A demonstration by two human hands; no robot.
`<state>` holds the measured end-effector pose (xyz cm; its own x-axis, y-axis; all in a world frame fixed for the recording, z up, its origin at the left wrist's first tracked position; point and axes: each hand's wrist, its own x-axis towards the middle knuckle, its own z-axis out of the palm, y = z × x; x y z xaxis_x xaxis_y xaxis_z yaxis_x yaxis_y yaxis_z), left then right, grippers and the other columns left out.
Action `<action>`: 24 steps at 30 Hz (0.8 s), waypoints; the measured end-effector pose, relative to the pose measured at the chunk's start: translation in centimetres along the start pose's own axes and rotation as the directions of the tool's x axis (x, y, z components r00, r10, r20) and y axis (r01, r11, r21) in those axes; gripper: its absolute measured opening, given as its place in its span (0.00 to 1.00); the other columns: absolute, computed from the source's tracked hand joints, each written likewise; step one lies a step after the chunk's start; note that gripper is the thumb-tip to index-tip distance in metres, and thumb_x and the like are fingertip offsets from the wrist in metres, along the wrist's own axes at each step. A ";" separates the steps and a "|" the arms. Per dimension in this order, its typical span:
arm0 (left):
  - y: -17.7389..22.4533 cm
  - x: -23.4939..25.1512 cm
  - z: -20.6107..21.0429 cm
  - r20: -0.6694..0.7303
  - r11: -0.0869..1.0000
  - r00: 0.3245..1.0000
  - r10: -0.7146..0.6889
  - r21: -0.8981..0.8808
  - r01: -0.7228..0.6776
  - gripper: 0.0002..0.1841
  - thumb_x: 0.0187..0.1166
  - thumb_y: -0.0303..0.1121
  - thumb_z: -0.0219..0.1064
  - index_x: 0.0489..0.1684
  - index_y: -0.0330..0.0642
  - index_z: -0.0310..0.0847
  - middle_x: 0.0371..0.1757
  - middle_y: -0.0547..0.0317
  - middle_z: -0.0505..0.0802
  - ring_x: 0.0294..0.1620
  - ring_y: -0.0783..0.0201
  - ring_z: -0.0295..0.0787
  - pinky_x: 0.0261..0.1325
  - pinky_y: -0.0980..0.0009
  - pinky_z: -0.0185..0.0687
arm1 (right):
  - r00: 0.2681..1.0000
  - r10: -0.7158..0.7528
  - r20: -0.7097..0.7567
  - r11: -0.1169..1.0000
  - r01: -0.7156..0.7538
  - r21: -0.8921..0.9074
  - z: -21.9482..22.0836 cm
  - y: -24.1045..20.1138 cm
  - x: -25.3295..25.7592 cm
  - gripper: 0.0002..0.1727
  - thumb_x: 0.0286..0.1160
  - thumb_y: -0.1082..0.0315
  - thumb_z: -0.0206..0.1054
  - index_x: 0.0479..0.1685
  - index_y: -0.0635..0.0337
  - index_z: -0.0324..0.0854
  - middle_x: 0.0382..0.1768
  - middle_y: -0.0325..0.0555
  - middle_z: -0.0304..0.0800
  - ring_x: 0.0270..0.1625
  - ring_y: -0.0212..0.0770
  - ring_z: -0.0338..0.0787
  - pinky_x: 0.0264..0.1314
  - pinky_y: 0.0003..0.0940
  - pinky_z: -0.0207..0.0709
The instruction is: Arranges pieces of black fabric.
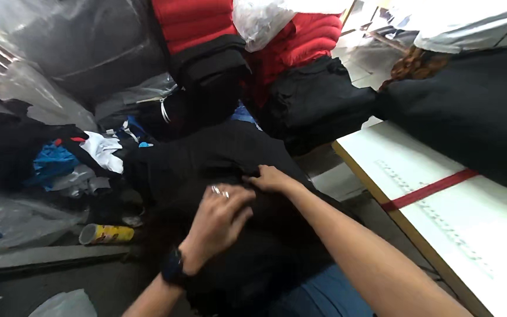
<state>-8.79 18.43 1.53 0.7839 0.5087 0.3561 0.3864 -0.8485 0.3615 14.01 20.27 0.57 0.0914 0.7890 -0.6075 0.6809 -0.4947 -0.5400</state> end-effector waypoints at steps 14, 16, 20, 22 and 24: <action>0.7 -3.1 -8.9 0.614 0.998 0.788 -0.046 -0.013 0.068 0.11 0.65 0.24 0.76 0.44 0.48 0.91 0.55 0.46 0.91 0.54 0.45 0.91 0.53 0.44 0.89 | 0.997 -0.044 0.058 0.999 0.045 -0.017 -0.8 0.0 0.3 0.43 0.84 0.33 0.55 0.71 0.69 0.77 0.65 0.68 0.84 0.72 0.62 0.83 0.74 0.65 0.70; -1.9 1.1 -10.2 0.500 0.994 0.866 0.003 -0.094 0.051 0.17 0.72 0.18 0.67 0.57 0.46 0.87 0.52 0.53 0.94 0.51 0.54 0.93 0.56 0.50 0.89 | 0.997 -0.073 0.040 0.997 0.072 0.028 -0.7 0.3 -0.4 0.48 0.82 0.29 0.54 0.79 0.70 0.72 0.72 0.70 0.80 0.77 0.64 0.79 0.79 0.66 0.67; -6.4 6.9 -7.5 0.403 0.993 0.914 -0.050 -0.078 0.088 0.19 0.79 0.24 0.69 0.67 0.50 0.80 0.40 0.58 0.95 0.37 0.60 0.94 0.45 0.54 0.91 | 0.993 -0.104 0.052 0.989 0.098 0.110 -1.1 -0.4 -3.0 0.62 0.68 0.15 0.47 0.93 0.56 0.58 0.80 0.63 0.76 0.83 0.60 0.75 0.84 0.67 0.63; -8.4 8.4 -4.3 0.376 0.982 0.921 -0.100 -0.112 0.153 0.19 0.75 0.25 0.74 0.63 0.47 0.82 0.38 0.57 0.95 0.36 0.58 0.94 0.46 0.53 0.91 | 0.999 -0.031 -0.032 0.999 0.031 0.006 -0.1 -1.8 -3.8 0.71 0.51 0.09 0.57 0.94 0.53 0.54 0.74 0.63 0.82 0.77 0.64 0.81 0.77 0.72 0.69; -9.3 8.1 -0.7 0.278 0.977 0.943 -0.186 -0.047 0.206 0.19 0.75 0.28 0.76 0.64 0.47 0.83 0.39 0.56 0.96 0.40 0.56 0.95 0.50 0.49 0.91 | 0.992 0.075 -0.097 0.992 -0.084 -0.095 0.9 -2.7 -3.5 0.67 0.53 0.13 0.63 0.89 0.58 0.62 0.70 0.64 0.84 0.73 0.65 0.83 0.72 0.70 0.71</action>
<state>-6.37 30.58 1.70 0.8022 0.5964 0.0293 0.5163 -0.7175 0.4676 11.19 18.52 3.66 0.2121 0.7816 -0.5866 0.7370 -0.5221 -0.4292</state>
